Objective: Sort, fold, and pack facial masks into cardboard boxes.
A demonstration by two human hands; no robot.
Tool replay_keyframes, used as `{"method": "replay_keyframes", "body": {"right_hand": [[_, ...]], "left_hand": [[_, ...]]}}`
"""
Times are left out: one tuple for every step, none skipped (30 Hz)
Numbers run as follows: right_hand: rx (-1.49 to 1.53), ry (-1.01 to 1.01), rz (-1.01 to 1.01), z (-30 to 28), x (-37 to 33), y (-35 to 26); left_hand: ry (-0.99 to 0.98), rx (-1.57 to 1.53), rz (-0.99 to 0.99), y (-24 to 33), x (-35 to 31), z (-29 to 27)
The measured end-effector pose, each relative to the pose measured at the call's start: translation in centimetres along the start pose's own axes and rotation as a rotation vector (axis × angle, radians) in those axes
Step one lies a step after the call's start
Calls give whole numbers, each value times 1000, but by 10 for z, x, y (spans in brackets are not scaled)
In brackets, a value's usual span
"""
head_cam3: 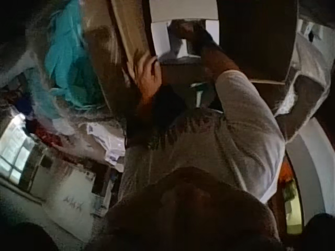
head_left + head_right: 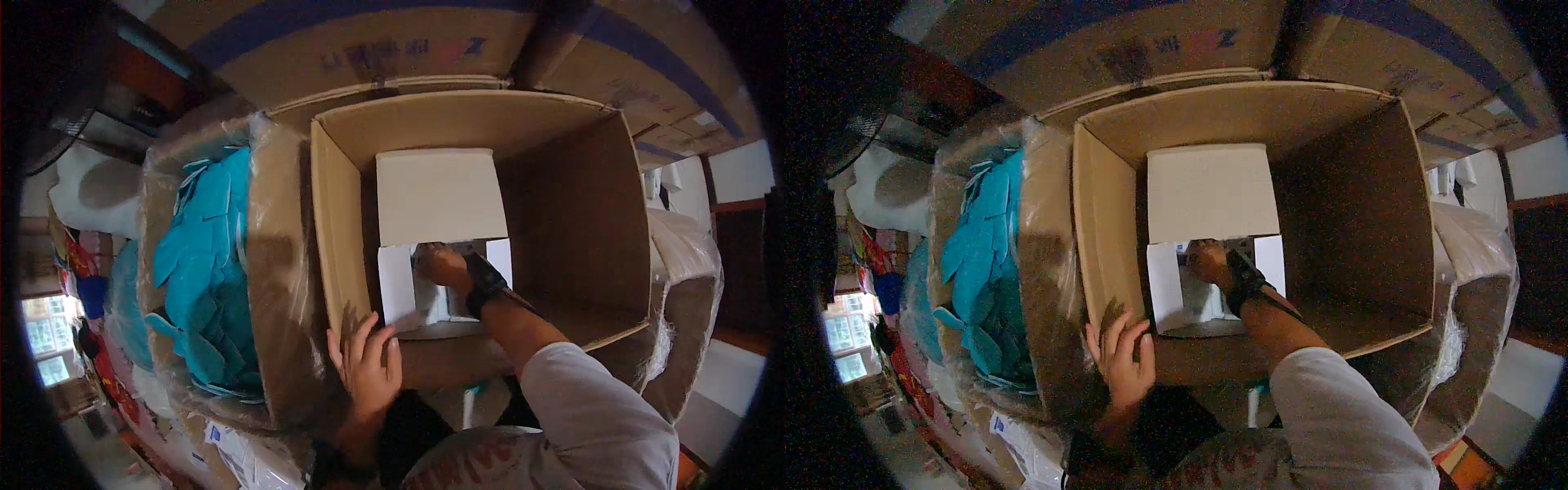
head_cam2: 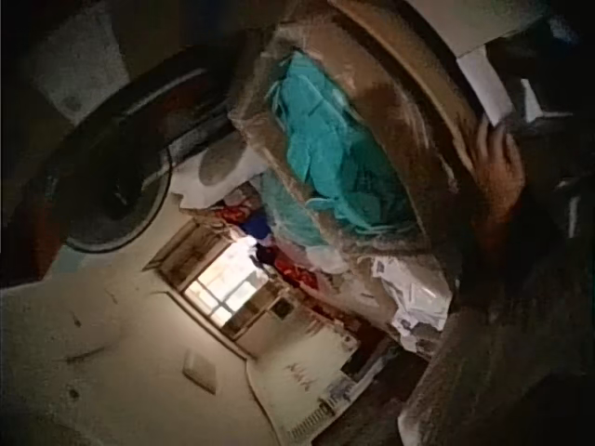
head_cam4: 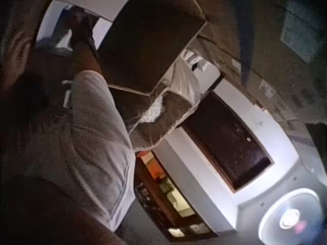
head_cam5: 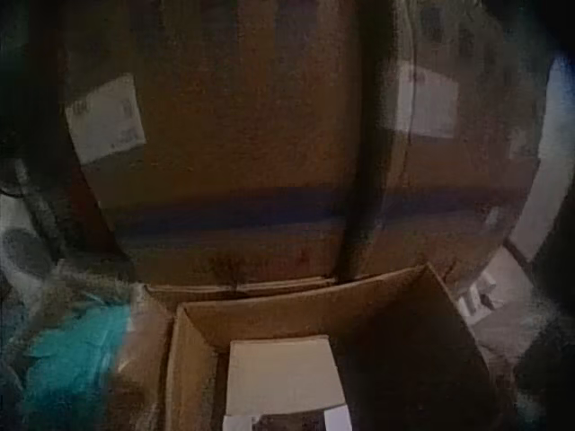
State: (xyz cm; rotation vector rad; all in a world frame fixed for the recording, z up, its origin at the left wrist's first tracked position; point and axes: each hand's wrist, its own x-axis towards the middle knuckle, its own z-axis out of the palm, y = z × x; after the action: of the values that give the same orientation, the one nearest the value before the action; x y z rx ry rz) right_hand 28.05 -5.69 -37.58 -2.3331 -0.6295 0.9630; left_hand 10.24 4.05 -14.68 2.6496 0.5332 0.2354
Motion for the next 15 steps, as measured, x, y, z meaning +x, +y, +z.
{"method": "replay_keyframes", "body": {"right_hand": [[22,108,-91,19,14,35],[-23,150,-125,29,18,41],[-69,198,-149,36,19,48],[-190,190,-114,26,10,30],[-318,191,-71,13,0,19],[-317,160,-94,5,-5,18],[-314,127,-121,0,-9,16],[-312,98,-148,-6,-13,14],[-280,115,-168,-12,-19,12],[-250,131,-191,-18,-29,7],[-221,148,-215,-23,-38,4],[-215,149,-268,-28,-44,3],[-209,154,-320,-35,-51,1],[-204,159,-373,-41,-57,-2],[-220,148,-348,-45,-63,-7]], "left_hand": [[-9,-7,25,2,1,0],[-11,4,28,0,1,1],[-12,0,31,0,3,1],[-2,1,21,-1,3,2],[9,-7,20,-1,4,4],[22,-25,22,-1,4,6],[38,-40,20,-2,4,6],[55,-54,21,-2,4,7],[56,-57,23,-3,4,7],[59,-60,22,-3,3,7],[64,-63,23,-3,2,6],[64,-72,21,-1,2,4],[66,-82,23,1,3,2],[68,-90,26,3,3,0],[78,-88,35,4,3,0]]}}
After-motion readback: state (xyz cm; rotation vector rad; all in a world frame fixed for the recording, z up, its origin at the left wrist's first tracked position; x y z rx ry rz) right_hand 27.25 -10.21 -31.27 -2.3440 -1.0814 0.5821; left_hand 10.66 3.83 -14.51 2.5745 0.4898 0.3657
